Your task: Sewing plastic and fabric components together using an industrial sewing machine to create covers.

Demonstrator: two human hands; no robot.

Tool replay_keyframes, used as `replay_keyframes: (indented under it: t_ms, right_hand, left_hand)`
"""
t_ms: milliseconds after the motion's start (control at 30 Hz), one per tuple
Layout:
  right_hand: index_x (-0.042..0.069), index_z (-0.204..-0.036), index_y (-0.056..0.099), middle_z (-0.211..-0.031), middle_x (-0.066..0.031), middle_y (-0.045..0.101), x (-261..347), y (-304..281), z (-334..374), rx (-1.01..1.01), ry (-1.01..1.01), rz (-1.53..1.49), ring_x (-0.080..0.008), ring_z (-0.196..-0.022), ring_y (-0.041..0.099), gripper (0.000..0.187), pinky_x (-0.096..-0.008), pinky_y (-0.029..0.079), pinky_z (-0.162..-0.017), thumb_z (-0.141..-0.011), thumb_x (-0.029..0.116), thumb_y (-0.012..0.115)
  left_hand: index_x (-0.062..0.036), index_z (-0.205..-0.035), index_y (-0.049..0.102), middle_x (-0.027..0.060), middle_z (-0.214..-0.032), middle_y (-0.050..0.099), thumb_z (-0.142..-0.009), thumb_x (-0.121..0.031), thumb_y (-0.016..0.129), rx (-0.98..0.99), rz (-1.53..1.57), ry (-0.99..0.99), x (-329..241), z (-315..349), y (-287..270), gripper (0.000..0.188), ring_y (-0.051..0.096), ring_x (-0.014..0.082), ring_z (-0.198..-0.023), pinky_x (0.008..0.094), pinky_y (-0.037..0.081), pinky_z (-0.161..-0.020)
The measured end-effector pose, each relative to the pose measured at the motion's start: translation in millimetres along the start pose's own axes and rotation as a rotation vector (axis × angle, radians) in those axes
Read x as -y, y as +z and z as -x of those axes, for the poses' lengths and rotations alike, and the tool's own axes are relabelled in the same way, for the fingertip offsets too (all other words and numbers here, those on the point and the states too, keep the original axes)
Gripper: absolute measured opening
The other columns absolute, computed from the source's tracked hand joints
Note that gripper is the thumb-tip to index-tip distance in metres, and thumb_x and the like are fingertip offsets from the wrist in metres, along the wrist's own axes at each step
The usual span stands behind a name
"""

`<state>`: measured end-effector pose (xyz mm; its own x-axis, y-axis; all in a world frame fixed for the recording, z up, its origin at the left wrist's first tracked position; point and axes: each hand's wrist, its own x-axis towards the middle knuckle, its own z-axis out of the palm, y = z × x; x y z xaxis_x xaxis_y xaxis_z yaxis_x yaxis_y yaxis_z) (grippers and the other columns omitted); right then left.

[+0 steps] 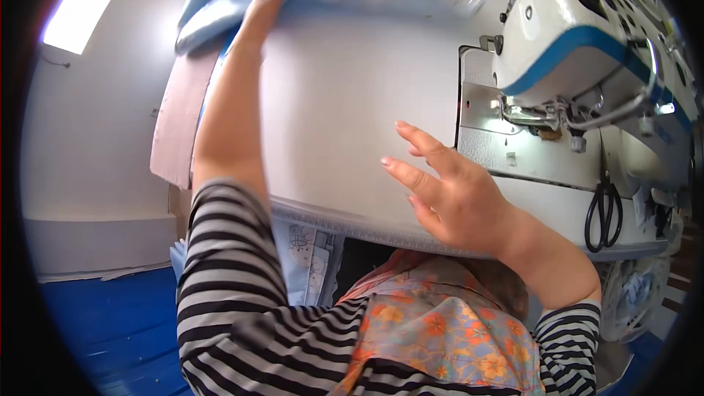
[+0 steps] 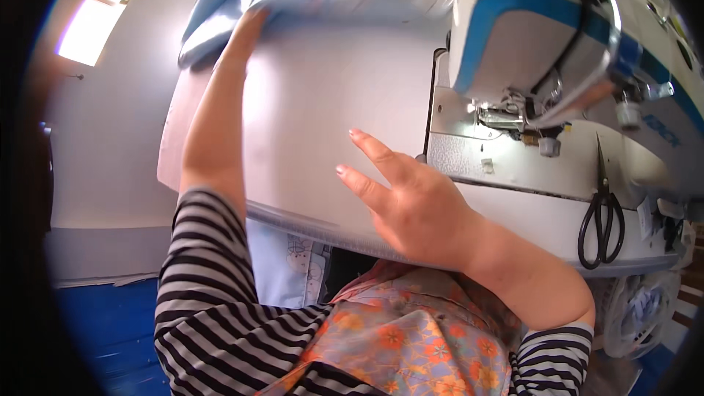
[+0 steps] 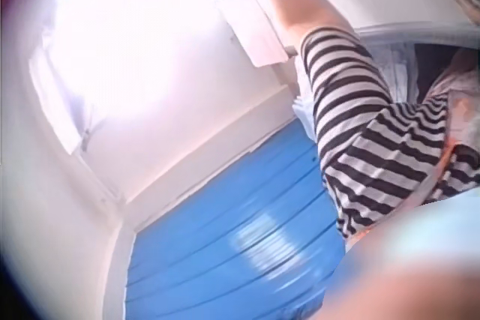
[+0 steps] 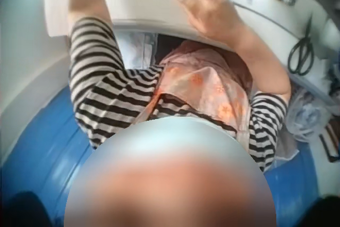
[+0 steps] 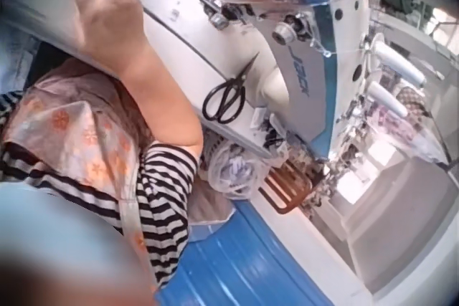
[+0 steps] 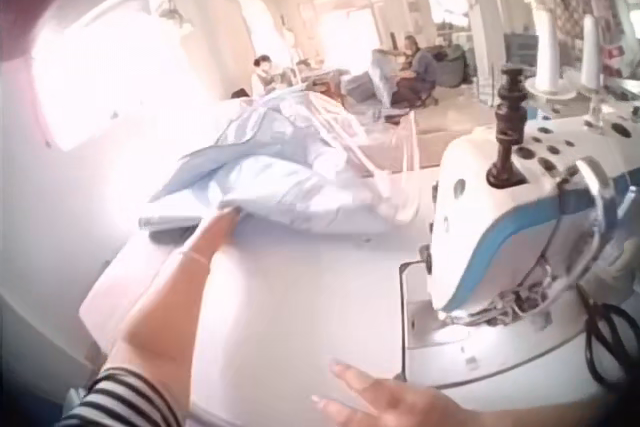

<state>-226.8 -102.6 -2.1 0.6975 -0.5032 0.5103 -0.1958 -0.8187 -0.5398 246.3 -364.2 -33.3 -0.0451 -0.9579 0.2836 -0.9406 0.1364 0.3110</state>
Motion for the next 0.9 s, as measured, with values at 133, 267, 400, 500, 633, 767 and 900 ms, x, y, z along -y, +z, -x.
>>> replay_keyframes:
  t_ms: [133,267,400,500,633,767,900]
  right_hand:
    - [0.0,-0.112,0.063,-0.133,-0.0215,0.05,-6,1,-3,0.121,0.128,-0.071,-0.0315,-0.104,0.063,0.04,-0.0385,0.054,-0.086,-0.072,-0.004,0.065]
    - [0.0,-0.111,0.062,-0.13,-0.0196,0.054,-7,-7,-2,0.197,0.17,0.016,-0.0326,-0.105,0.062,0.037,-0.0397,0.051,-0.091,-0.075,-0.003,0.064]
    - [0.0,-0.113,0.061,-0.131,-0.0176,0.055,-4,-3,-5,0.298,0.117,0.065,-0.0335,-0.113,0.059,0.035,-0.0393,0.047,-0.097,-0.078,-0.003,0.062]
    - [0.002,-0.117,0.062,-0.13,-0.0175,0.056,2,13,-5,0.267,0.148,0.101,-0.0363,-0.116,0.056,0.041,-0.0423,0.045,-0.098,-0.076,0.002,0.067]
    - [0.004,-0.129,0.057,-0.144,-0.0173,0.045,36,47,1,0.487,0.042,0.219,-0.0362,-0.136,0.038,0.054,-0.0446,0.03,-0.112,-0.076,0.009,0.069]
    - [0.006,-0.133,0.054,-0.145,-0.0167,0.044,36,45,4,0.442,0.032,0.336,-0.0362,-0.136,0.038,0.058,-0.0449,0.03,-0.112,-0.077,0.011,0.069]
    - [0.003,-0.133,0.054,-0.145,-0.0172,0.045,32,47,7,0.428,0.018,0.309,-0.0348,-0.136,0.039,0.053,-0.0441,0.03,-0.112,-0.081,0.012,0.066]
  left_hand:
    - [-0.01,-0.148,0.031,0.0233,-0.152,0.027,-0.084,-0.044,0.066,-0.238,0.362,-0.036,-147,-74,61,0.08,0.027,0.041,-0.14,0.0449,0.028,-0.114]
    - [-0.0018,-0.139,0.044,0.025,-0.146,0.038,-0.092,-0.037,0.056,0.296,-0.204,0.22,-241,20,69,0.06,0.035,0.0379,-0.136,0.0412,0.029,-0.113]
    - [-0.0017,-0.131,0.052,0.0204,-0.136,0.049,-0.095,-0.032,0.052,0.176,0.436,0.14,-205,181,-1,0.046,0.044,0.0334,-0.129,0.0411,0.035,-0.108]
    - [0.0015,-0.107,0.061,0.0123,-0.104,0.064,-0.093,-0.006,0.054,-0.382,0.234,0.144,-184,317,-34,0.018,0.06,0.0231,-0.095,0.034,0.047,-0.087]
    - [-0.0001,-0.101,0.062,0.0172,-0.099,0.065,-0.081,-0.002,0.061,-0.486,0.044,-0.558,-134,515,32,0.02,0.062,0.0346,-0.093,0.0397,0.049,-0.085]
    - [-0.0025,-0.119,0.057,0.0174,-0.119,0.061,-0.079,-0.012,0.065,0.041,-0.611,-0.604,-114,608,129,0.042,0.057,0.0323,-0.113,0.04,0.045,-0.095]
    - [-0.0021,-0.127,0.053,0.0174,-0.125,0.058,-0.078,-0.009,0.06,0.115,-0.614,-0.729,-86,654,160,0.049,0.054,0.033,-0.118,0.0391,0.043,-0.099]
